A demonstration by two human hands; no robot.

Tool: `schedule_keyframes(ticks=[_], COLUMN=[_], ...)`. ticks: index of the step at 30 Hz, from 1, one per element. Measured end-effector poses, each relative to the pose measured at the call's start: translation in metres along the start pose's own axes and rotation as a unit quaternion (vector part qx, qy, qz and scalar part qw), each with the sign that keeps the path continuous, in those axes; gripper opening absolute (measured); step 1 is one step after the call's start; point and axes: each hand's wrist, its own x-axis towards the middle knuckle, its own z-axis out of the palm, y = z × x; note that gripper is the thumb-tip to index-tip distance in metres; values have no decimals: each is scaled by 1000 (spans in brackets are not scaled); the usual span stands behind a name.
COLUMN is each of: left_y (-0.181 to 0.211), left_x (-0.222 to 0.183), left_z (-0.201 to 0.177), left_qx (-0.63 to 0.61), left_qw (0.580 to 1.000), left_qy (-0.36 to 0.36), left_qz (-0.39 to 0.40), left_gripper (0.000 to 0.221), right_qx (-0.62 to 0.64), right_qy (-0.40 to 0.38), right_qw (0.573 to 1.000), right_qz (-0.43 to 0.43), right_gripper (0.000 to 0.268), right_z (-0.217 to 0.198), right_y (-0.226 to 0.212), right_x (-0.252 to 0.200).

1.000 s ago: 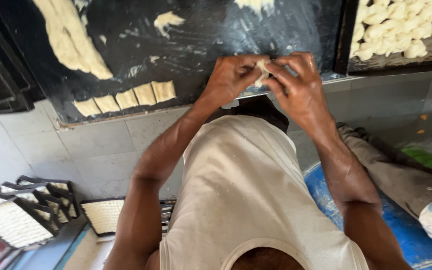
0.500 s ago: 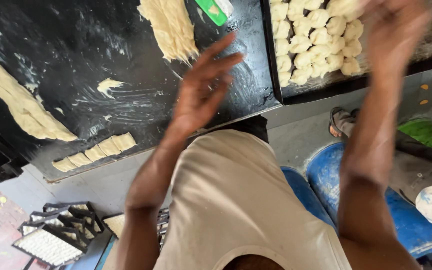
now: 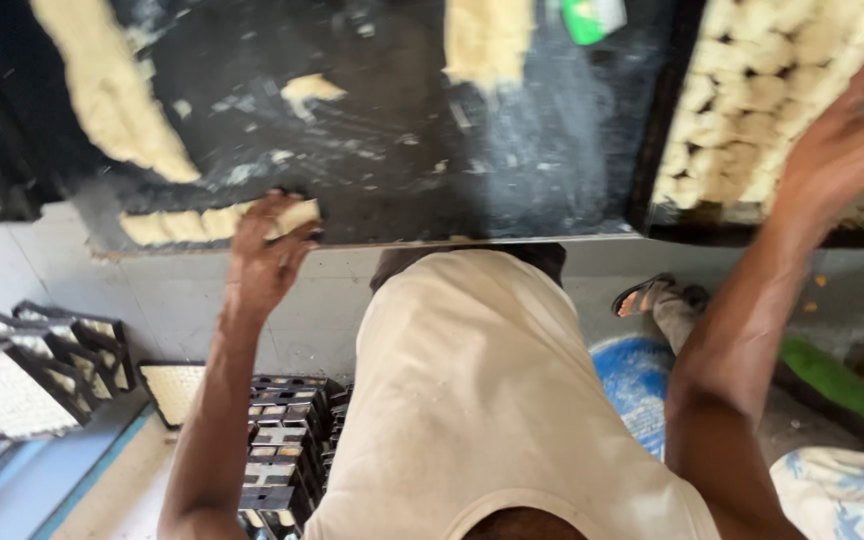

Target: The person shapes and rolls pieces of dough by hand, then places the formed pieces onto a tray.

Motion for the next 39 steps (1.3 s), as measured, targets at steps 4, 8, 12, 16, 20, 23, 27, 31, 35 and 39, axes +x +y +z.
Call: schedule_keyframes(ticks=[4, 8, 12, 16, 20, 23, 27, 31, 35, 39], left_y=[-23, -29, -36, -35, -33, -30, -20, -19, -21, -28], left_x=[-5, 4, 14, 7, 11, 10, 10, 6, 0, -4], left_z=[6, 7, 12, 39, 56, 54, 44, 20, 17, 18], left_qx=[16, -111, -510, -693, -664, -594, -538, -583, -567, -677], left_qw=[1000, 979, 767, 676, 717, 773, 825, 803, 805, 694], left_qy=[16, 24, 4, 34, 15, -24, -118, -123, -152, -168], left_qz=[17, -172, -389, -247, -214, -221, -129, -9, -86, -179], left_gripper=[28, 22, 32, 39, 36, 31, 31, 74, 37, 39], right_qx=[-231, -94, -144, -192, -177, 80, 255, 47, -22, -55], right_qy=[-225, -222, -200, -204, -283, -326, -302, -329, -359, -316], right_qw=[946, 967, 963, 955, 942, 919, 887, 934, 933, 930], right_qz=[-44, -86, -112, -102, 27, 205, 240, 130, -27, -180], right_gripper=[3, 21, 20, 28, 15, 18, 24, 35, 23, 31], right_z=[118, 213, 257, 235, 181, 168, 193, 210, 205, 216], right_y=[-141, -201, -200, -214, -264, -316, -361, -371, -386, -402], right_x=[-51, -52, -43, -78, -96, -111, -120, -99, -119, -132])
